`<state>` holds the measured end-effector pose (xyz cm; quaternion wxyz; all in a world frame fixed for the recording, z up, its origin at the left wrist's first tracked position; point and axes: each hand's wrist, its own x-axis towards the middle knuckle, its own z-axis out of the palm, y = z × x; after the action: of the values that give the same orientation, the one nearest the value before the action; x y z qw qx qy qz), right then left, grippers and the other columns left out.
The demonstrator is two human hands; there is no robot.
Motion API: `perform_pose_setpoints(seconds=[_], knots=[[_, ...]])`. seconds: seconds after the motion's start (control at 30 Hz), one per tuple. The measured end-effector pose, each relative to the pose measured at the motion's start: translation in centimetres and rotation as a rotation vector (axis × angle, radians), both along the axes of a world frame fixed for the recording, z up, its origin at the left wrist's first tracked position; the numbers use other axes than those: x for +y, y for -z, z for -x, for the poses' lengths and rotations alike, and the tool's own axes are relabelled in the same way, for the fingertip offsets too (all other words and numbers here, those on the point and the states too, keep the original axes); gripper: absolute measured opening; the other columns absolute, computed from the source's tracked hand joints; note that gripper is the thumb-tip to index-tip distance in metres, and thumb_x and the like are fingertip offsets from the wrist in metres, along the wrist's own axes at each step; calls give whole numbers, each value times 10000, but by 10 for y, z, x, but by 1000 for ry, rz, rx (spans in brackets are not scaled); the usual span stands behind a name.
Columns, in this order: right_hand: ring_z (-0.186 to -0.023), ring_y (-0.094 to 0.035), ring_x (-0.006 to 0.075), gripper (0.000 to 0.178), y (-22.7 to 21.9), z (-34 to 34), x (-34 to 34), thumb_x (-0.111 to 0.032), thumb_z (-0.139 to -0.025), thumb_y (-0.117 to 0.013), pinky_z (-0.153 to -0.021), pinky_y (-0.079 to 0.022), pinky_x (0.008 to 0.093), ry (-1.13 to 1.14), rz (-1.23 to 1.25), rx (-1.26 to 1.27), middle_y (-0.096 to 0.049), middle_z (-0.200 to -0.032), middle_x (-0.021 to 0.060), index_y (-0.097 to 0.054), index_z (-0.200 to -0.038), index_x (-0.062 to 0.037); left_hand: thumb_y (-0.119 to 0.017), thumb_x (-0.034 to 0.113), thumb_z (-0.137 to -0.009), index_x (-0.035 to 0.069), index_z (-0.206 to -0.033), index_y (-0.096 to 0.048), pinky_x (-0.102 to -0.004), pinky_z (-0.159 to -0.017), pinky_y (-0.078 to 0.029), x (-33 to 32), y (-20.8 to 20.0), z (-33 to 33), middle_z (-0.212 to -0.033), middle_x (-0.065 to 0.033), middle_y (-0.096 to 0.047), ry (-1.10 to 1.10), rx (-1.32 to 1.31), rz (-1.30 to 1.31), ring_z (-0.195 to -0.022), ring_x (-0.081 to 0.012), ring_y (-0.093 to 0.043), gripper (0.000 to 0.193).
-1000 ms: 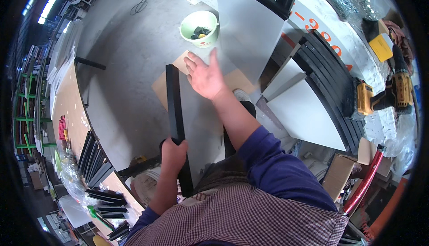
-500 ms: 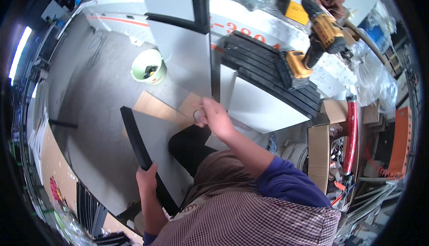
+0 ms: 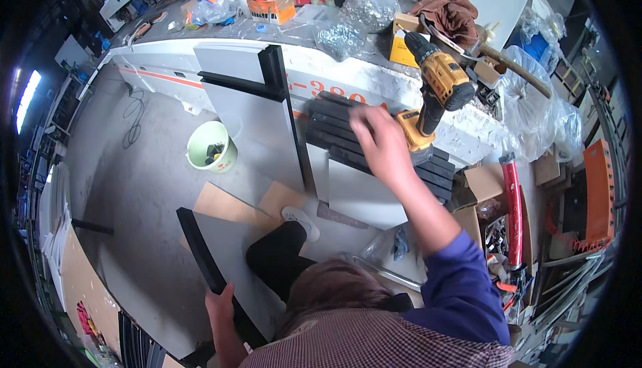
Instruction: The person assembles a white panel with black metal profiles. They align the profiles to the panel edges, insert screws, and use a cordless drill to fasten them. The person handles multiple profiles and panels, positioning and securing them together.
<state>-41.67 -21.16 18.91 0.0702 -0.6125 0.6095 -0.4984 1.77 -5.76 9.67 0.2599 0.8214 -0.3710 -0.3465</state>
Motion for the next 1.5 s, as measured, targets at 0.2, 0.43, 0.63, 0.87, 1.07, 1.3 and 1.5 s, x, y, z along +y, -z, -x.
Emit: perform_pose_setpoints(seconds=[0.2, 0.43, 0.63, 0.87, 1.07, 1.3, 1.5], knots=[[-920, -660, 355, 159, -57, 30, -179, -147, -867, -615, -797, -520, 427, 283, 0, 341, -687, -962, 181, -717, -958, -64, -739, 192, -788, -96, -1134, -587, -375, -823, -497, 2, 6, -4, -993, -208, -687, -18, -25, 23, -916, -300, -669, 475], [-937, -680, 300, 179, -66, 58, -254, -193, -789, -671, -801, -548, 415, 321, -529, 674, -714, -986, 108, -748, -950, -172, -749, 192, -787, -113, -1094, -594, -375, -783, -506, 2, 7, -5, -931, -215, -691, -50, -22, -16, -862, -291, -679, 460], [-945, -686, 342, 164, -47, 71, -270, -146, -813, -610, -801, -553, 455, 263, -580, 762, -708, -987, 172, -714, -881, -38, -774, 298, -774, -96, -920, -648, -400, -646, -503, -1, -9, 2, -748, -208, -679, -77, -72, -167, -727, -273, -690, 439], [-844, -641, 418, 167, -34, 82, -273, -133, -875, -473, -721, -498, 515, 280, -127, 980, -658, -880, 218, -621, -871, -55, -667, 432, -827, -22, -1135, -609, -471, -820, -515, -1, -31, 7, -931, -283, -669, 42, -50, -192, -933, -426, -648, 552], [-825, -614, 452, 79, -76, 70, -267, -39, -833, -490, -692, -473, 513, 213, 8, 786, -612, -806, 259, -561, -850, -12, -641, 424, -842, 21, -1130, -638, -463, -823, -515, -3, -50, 12, -927, -261, -676, 31, -40, -174, -937, -417, -649, 496], [-698, -632, 416, 78, -169, 54, -216, 9, -787, -564, -632, -498, 431, 13, 247, 722, -609, -713, 243, -600, -848, 40, -650, 437, -832, -16, -1109, -637, -461, -829, -513, 2, -34, 5, -932, -264, -678, 28, -41, -210, -940, -411, -654, 531], [-554, -651, 175, 84, -216, 110, -165, -30, -819, -600, -519, -527, 324, -20, -424, 455, -643, -629, 69, -653, -826, 35, -724, 320, -795, -81, -1017, -643, -416, -702, -517, 0, -19, 2, -783, -240, -683, -3, -39, -126, -804, -375, -698, 466]])
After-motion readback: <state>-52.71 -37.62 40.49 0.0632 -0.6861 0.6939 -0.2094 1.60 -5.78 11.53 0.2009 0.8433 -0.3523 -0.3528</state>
